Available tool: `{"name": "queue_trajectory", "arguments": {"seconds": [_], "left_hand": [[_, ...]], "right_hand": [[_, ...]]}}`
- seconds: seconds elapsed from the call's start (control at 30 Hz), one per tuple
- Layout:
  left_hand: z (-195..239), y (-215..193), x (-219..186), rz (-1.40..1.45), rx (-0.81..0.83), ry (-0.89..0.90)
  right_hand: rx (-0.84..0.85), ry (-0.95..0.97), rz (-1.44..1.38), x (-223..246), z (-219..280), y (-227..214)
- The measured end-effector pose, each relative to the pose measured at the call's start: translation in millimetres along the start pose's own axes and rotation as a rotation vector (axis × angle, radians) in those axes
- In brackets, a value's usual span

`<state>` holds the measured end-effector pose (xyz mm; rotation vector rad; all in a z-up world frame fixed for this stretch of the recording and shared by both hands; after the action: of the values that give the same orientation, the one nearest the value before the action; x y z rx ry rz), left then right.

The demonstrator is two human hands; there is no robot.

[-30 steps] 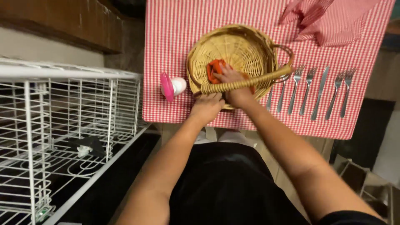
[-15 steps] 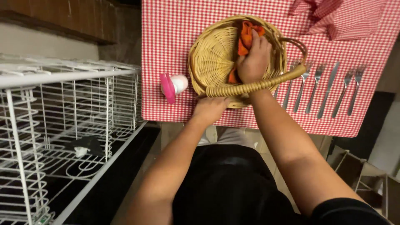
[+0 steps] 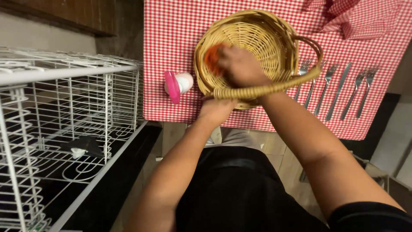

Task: Cleaning a wicker basket with a spray bottle and cloth, then arranging silverware on a table.

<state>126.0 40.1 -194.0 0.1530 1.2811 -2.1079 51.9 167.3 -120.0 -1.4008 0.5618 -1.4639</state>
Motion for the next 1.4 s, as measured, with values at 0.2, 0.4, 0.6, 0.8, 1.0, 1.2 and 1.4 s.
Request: {"name": "queue_trajectory", "arguments": {"seconds": [0.2, 0.4, 0.6, 0.8, 1.0, 1.2, 1.4], "left_hand": [[3.7, -15.6, 0.2, 0.152, -0.09, 0.058], [4.6, -6.4, 1.5, 0.106, -0.182, 0.104], [7.9, -19.5, -3.0, 0.054, -0.16, 0.076], [14.4, -32.8, -6.0, 0.075, -0.277, 0.108], [13.0, -29.7, -5.1, 0.099, -0.25, 0.109], [14.9, -31.5, -6.7, 0.08, -0.314, 0.133], [10.0, -25.8, -6.3, 0.052, -0.356, 0.137]], "right_hand": [[-0.432, 0.383, 0.155, -45.3, 14.6, -26.4], [-0.327, 0.119, -0.126, -17.7, 1.1, 30.4], [0.225, -0.181, -0.262, -2.2, -6.5, 51.1], [-0.099, -0.115, -0.08, -24.7, 14.6, 8.9], [-0.368, 0.352, 0.357, -67.0, 42.2, -11.0], [-0.148, 0.562, 0.345, -86.2, 68.3, 12.4], [0.263, 0.577, 0.068, -9.4, 87.1, 15.6]]}}
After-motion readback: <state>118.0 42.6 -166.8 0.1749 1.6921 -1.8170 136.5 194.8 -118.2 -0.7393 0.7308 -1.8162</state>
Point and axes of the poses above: each hand's wrist, its own z-axis away from the middle knuckle, its own y-axis out of the palm, x = y × z, the point moved 6 cm from there along -z, towards the middle knuckle, and after that the axes turned 13 degrees about x, right-handed, at the moved point
